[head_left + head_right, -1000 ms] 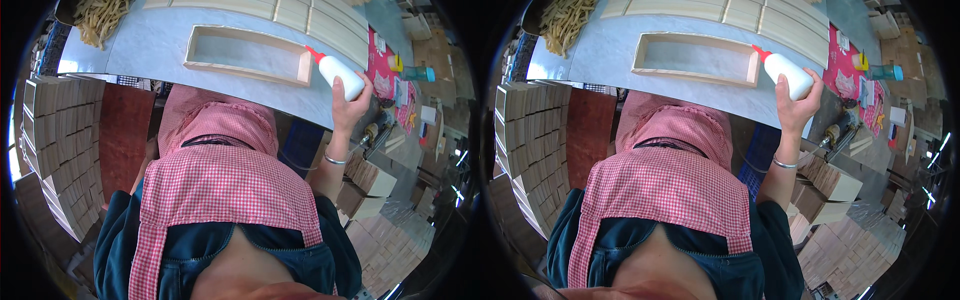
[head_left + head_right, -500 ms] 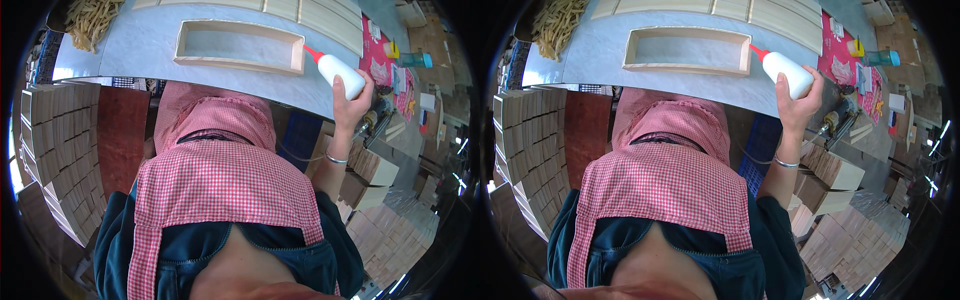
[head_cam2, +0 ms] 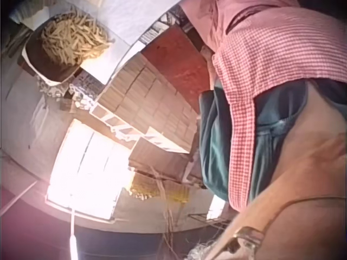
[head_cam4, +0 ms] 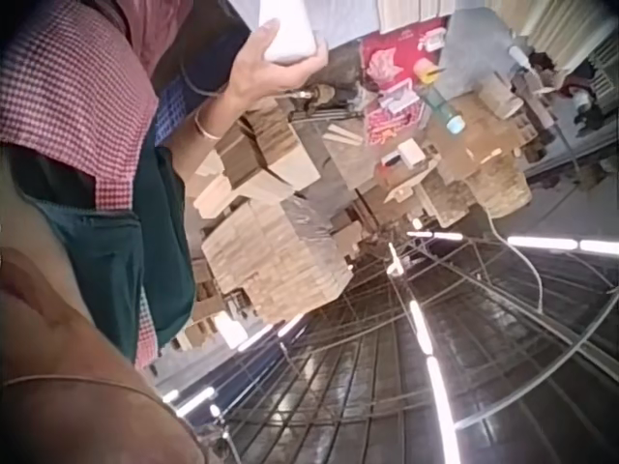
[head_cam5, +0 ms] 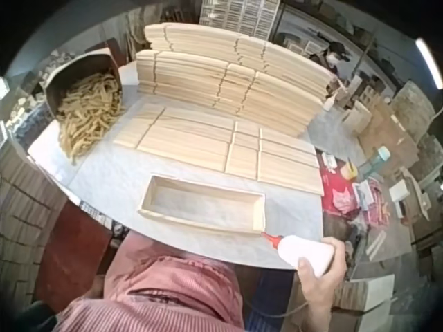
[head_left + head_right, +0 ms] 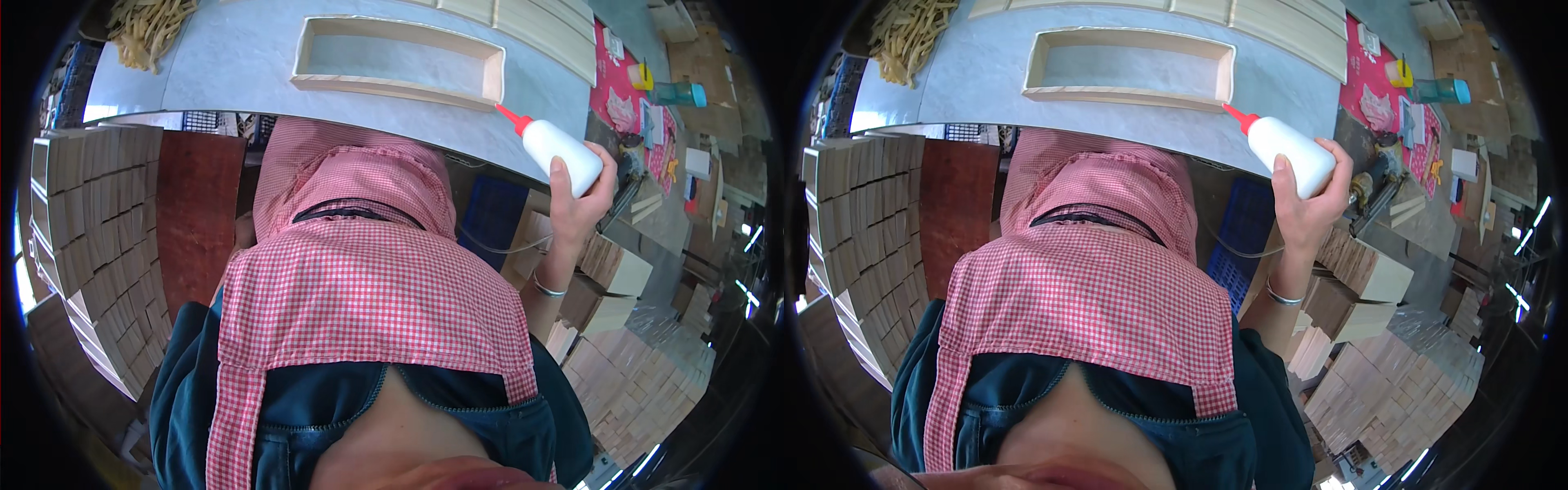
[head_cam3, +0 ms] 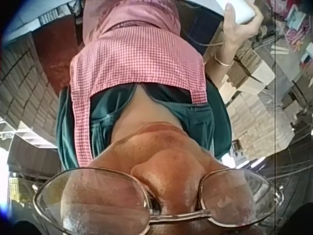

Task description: Assembling wooden boxes by applying glue to frames and securing panels with a pneumatic nailer.

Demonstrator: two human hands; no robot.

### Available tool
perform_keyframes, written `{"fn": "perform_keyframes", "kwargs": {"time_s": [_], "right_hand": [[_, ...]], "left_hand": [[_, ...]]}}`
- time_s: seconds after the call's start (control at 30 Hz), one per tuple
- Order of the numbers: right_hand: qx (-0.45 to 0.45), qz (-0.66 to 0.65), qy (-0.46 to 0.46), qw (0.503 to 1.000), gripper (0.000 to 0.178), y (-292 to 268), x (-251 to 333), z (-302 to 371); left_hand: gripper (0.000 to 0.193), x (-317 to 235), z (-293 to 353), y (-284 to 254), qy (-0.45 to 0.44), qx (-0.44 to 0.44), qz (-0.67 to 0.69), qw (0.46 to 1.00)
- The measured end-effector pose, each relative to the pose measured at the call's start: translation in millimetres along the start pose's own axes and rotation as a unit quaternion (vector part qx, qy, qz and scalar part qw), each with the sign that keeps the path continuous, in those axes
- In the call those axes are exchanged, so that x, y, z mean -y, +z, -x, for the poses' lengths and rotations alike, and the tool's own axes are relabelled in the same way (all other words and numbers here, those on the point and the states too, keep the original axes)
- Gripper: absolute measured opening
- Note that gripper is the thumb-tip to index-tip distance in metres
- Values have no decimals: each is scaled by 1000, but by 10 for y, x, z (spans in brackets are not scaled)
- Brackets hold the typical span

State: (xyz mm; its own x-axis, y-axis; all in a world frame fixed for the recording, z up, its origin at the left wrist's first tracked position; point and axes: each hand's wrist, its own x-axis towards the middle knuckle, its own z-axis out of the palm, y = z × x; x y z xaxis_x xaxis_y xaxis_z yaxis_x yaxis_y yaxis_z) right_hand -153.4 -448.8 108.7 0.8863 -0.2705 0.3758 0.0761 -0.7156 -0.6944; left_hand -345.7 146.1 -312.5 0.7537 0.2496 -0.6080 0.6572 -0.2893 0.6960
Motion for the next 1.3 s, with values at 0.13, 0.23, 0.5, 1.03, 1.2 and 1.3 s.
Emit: {"fn": "perform_keyframes", "kwargs": {"time_s": [0.13, 0.23, 0.5, 1.03, 1.2, 1.3], "right_hand": [[40, -100, 17, 994, 51, 377, 212, 43], [88, -191, 0, 978, 54, 783, 417, 126], [150, -236, -93, 956, 54, 1638, 788, 128], [89, -118, -120, 982, 51, 1216, 576, 112], [79, -114, -76, 987, 50, 997, 493, 124], [65, -106, -64, 990, 50, 849, 437, 124]], "left_hand": [[51, -18, -98, 187, -72, -52, -42, 995], [47, -231, 16, 299, -142, -78, -71, 984], [44, 47, 260, 107, -127, -27, 68, 989], [40, 180, -89, 307, -101, -40, -55, 993], [39, -92, 4, 209, -131, -44, -35, 990], [35, -57, 40, 168, -141, -39, -9, 989]]}}
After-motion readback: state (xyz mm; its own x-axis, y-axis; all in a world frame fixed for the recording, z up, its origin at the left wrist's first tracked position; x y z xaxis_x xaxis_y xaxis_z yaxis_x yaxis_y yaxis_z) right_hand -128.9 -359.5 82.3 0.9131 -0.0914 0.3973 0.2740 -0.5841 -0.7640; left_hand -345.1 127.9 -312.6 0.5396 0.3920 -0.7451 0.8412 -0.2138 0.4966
